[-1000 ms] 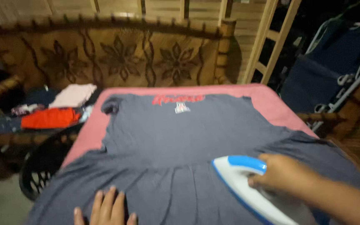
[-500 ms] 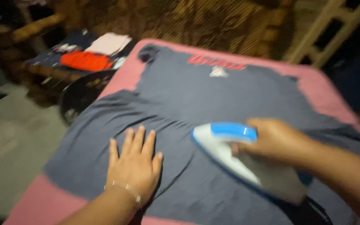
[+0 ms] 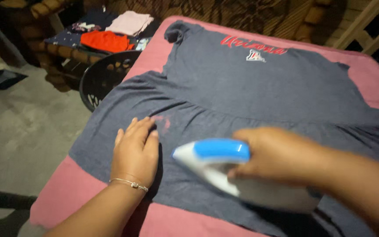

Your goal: The person irons a gray t-shirt laid flat on a pink-covered ironing board. They use a blue and white electric iron, moving it back and forth across the shirt while smoothing the fabric with their left hand. The person adjusts the shirt's position several times to reach different areas and finishes by folding the shirt.

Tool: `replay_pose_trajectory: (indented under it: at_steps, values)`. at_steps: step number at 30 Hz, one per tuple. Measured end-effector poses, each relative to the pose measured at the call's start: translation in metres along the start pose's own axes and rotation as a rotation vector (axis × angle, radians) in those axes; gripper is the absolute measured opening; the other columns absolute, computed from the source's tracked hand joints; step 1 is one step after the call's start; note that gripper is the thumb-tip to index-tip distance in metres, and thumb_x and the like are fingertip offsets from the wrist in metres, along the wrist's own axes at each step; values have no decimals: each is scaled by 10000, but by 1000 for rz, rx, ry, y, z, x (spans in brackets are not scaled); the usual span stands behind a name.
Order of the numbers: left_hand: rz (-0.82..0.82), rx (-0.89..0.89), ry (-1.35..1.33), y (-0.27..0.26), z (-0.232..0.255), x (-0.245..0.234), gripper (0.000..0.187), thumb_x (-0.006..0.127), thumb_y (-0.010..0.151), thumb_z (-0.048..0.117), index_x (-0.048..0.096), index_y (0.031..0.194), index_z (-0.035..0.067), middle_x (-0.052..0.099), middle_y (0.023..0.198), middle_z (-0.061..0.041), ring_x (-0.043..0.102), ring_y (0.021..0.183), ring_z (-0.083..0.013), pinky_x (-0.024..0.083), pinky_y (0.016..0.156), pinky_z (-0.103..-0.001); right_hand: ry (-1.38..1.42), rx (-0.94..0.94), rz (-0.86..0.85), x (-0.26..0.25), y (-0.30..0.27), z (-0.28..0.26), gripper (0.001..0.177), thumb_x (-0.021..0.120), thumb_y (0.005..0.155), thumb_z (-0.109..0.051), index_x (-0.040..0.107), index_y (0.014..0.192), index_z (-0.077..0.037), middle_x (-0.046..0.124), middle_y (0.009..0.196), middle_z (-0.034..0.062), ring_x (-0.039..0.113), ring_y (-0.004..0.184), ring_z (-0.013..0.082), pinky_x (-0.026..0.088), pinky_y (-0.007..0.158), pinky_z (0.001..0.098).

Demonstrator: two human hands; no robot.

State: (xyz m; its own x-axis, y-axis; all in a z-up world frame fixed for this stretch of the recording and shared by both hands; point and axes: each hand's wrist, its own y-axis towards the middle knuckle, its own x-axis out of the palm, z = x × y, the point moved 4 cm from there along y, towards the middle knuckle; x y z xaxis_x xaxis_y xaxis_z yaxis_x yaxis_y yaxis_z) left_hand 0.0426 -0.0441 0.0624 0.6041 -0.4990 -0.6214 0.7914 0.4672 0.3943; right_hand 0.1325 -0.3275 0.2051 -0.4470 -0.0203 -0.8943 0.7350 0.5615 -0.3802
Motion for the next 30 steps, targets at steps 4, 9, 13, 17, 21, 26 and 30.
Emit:
replay_pose_trajectory:
  at_steps: [4, 9, 13, 17, 21, 26, 30]
  values:
    - [-45, -86, 137, 12, 2, 5, 355, 711, 1128, 203, 941, 1389, 131, 867, 1676, -70, 689, 1704, -335, 443, 1479, -573, -37, 65, -181, -1, -23, -18, 517, 1075, 943, -584, 897, 1308, -263, 980, 1138, 102, 955, 1086, 324, 714, 962, 527]
    - [-68, 33, 266, 19, 28, 9, 429, 784, 1067, 246, 908, 1466, 151, 796, 1719, -86, 634, 1704, -341, 385, 1449, -634, -69, 107, -65, -13, -9, 14, 537, 1057, 930, -564, 929, 1365, -276, 973, 1158, 105, 948, 1115, 343, 722, 986, 533]
    - [-153, 284, 359, -5, 35, 18, 618, 779, 1092, 391, 820, 1657, 141, 686, 1861, -142, 494, 1798, -412, 293, 1446, -745, 22, 374, 135, -30, 7, 76, 536, 1063, 982, -518, 947, 1441, -266, 967, 1125, 104, 943, 1003, 341, 733, 881, 532]
    - [-209, 285, 414, -10, 32, 24, 648, 702, 1166, 427, 762, 1757, 170, 624, 1938, -119, 437, 1859, -401, 287, 1444, -718, 137, 551, 168, -35, 14, 108, 533, 1039, 1059, -433, 899, 1478, -133, 955, 1074, 213, 903, 875, 385, 697, 756, 512]
    - [-175, 242, 381, -7, 31, 24, 622, 752, 1118, 388, 806, 1698, 168, 660, 1908, -106, 467, 1845, -385, 298, 1438, -716, 360, 343, 65, -22, 11, 98, 514, 1159, 904, -458, 939, 1274, -176, 989, 1008, 158, 913, 856, 321, 718, 771, 524]
    - [-152, -17, 324, 7, 40, 38, 414, 788, 1073, 280, 901, 1466, 216, 805, 1731, -16, 644, 1738, -275, 342, 1520, -683, 10, 40, -124, 5, -51, 29, 522, 1058, 907, -534, 953, 1360, -297, 993, 1206, 54, 938, 1161, 326, 711, 999, 514]
    - [-48, 192, 203, 12, 71, 76, 460, 818, 1044, 207, 868, 1498, 150, 829, 1672, -102, 631, 1716, -409, 364, 1442, -739, 4, 277, -22, 7, -78, 46, 414, 967, 1000, -545, 958, 1351, -326, 980, 1274, 84, 906, 1234, 389, 694, 1029, 553]
